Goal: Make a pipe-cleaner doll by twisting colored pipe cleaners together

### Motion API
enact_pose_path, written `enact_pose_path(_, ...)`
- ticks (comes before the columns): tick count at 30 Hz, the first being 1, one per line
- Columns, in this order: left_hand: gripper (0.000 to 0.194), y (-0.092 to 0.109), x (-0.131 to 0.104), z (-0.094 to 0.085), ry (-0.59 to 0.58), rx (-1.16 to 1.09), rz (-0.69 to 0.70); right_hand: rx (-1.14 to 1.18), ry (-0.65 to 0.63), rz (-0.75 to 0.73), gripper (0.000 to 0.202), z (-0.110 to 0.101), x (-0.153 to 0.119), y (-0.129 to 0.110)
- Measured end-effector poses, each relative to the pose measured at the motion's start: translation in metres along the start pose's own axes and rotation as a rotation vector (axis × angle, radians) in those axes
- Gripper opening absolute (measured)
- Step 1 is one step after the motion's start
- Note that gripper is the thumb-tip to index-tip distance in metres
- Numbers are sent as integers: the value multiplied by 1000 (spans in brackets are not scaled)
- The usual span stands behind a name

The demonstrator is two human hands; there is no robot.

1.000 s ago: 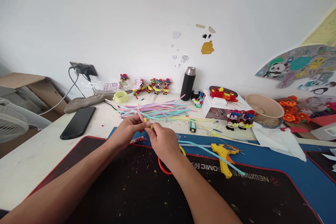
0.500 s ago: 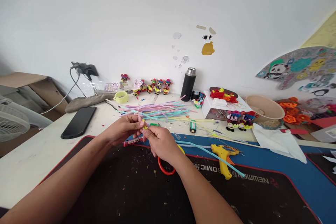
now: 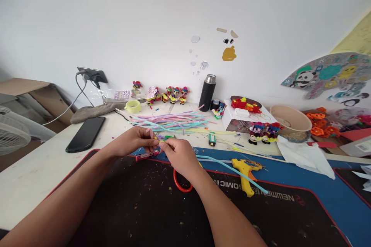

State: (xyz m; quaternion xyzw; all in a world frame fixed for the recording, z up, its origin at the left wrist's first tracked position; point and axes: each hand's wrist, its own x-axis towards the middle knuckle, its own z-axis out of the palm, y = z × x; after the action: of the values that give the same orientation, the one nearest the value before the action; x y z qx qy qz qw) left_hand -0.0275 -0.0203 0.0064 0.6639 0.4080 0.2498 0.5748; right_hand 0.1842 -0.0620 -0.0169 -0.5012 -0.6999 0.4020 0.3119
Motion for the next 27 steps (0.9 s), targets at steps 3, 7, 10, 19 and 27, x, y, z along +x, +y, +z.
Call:
enact_pose_path(3,35,1,1,3,0,20,26,-110,62,-56,35,-2,2,0)
enact_pose_path(7,34,2,2,7,59,57,86,-121,62,-42,36,-3,2,-1)
enact_pose_path(10,33,-2,3,10,84,102,112,-155,56,-41,35,-3,2,-1)
enact_pose_path(19,31,-3,-1,20,22,358,154,-114,24,-12,34,-2,1,-2)
enact_pose_path(27,29,2,-7,22,-184,277,75,38,-12,1,42,-2,0,-1)
